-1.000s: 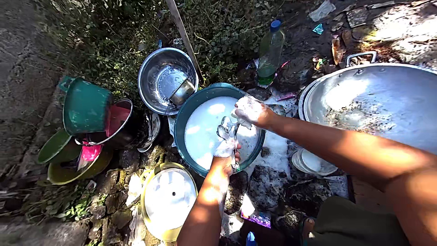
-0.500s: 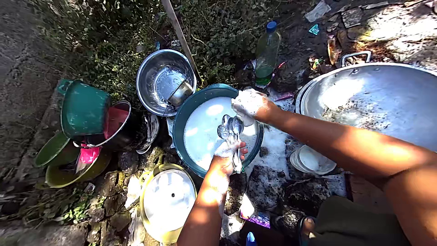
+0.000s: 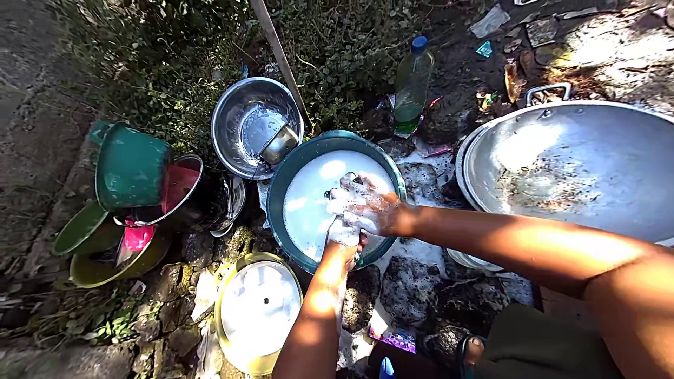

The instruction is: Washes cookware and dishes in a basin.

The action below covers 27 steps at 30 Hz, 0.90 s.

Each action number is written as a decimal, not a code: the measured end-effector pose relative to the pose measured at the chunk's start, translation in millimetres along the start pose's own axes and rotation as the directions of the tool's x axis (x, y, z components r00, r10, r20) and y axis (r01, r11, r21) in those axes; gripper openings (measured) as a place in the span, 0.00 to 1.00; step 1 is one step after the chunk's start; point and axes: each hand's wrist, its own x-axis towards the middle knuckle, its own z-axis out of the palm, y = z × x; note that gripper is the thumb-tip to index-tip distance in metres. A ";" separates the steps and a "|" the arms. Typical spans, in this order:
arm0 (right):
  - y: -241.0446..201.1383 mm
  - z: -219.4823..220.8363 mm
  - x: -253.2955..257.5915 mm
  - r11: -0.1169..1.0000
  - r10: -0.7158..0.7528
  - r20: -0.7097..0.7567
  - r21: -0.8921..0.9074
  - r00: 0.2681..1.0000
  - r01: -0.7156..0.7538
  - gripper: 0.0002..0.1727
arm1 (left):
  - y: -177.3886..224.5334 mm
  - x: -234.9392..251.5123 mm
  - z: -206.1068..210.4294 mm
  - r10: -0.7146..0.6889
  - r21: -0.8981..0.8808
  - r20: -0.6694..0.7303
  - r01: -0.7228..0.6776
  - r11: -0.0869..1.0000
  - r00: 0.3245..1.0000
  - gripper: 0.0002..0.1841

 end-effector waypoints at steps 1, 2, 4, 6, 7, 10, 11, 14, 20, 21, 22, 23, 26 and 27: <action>4.0 0.8 -0.5 1.000 0.006 0.019 0.021 1.000 -0.006 0.23 | -0.1 -0.4 -1.5 -0.012 0.010 0.004 0.012 1.000 1.000 0.05; 13.8 -2.0 1.9 0.998 0.052 0.066 0.030 0.996 -0.054 0.23 | 1.6 -0.2 -1.2 -0.047 0.025 0.011 0.047 0.999 0.999 0.05; 36.1 -10.5 12.4 0.984 0.179 0.096 -0.026 0.979 -0.178 0.22 | 3.3 1.8 -0.6 -0.108 0.013 0.009 0.108 0.994 0.994 0.06; 40.3 -16.8 17.5 0.969 0.245 0.021 -0.016 0.969 -0.245 0.21 | 2.8 3.4 0.1 -0.120 -0.033 0.023 0.121 0.992 0.993 0.05; 32.8 -19.4 19.2 0.974 0.225 -0.021 0.014 0.974 -0.225 0.20 | 2.7 4.0 -0.3 -0.101 -0.043 0.038 0.103 0.994 0.994 0.05; -3.2 -10.6 13.8 0.999 -0.018 0.014 0.040 1.000 0.017 0.20 | 0.3 -1.9 -0.2 -0.020 0.060 0.063 0.016 0.998 0.998 0.06; -3.9 -3.9 9.2 0.996 -0.077 0.010 0.038 0.997 0.077 0.20 | -0.8 -4.0 0.1 -0.020 0.114 0.075 0.012 0.993 0.997 0.06; 13.0 7.1 10.5 0.983 -0.177 -0.076 -0.052 0.981 0.173 0.19 | -6.5 2.9 0.4 -0.039 0.101 0.081 0.031 0.994 0.996 0.03; 32.0 -21.7 25.9 0.897 0.419 -0.145 0.216 0.896 -0.385 0.20 | -1.5 1.2 15.2 -0.139 -0.206 0.056 0.148 0.967 0.989 0.05; 22.6 -27.5 29.2 0.882 0.448 -0.153 0.240 0.881 -0.406 0.20 | 2.6 -0.6 17.0 -0.133 -0.250 0.024 0.135 0.959 0.991 0.06; 6.6 -28.6 31.1 0.864 0.471 -0.128 0.268 0.873 -0.427 0.22 | 7.8 -1.5 18.8 -0.123 -0.298 -0.025 0.110 0.948 0.992 0.09; -11.6 -25.7 29.1 0.856 0.463 -0.064 0.292 0.884 -0.427 0.26 | 12.3 -2.0 20.0 -0.105 -0.324 -0.086 0.072 0.943 0.991 0.12; -60.5 2.9 17.2 0.830 0.390 -0.008 0.437 0.921 -0.347 0.24 | 27.1 -2.5 19.7 -0.022 -0.353 -0.359 -0.114 0.929 0.933 0.12; -73.5 4.7 15.7 0.774 0.424 0.040 0.502 0.905 -0.385 0.24 | 31.8 -0.2 13.8 -0.001 -0.403 -0.420 -0.185 0.896 0.908 0.14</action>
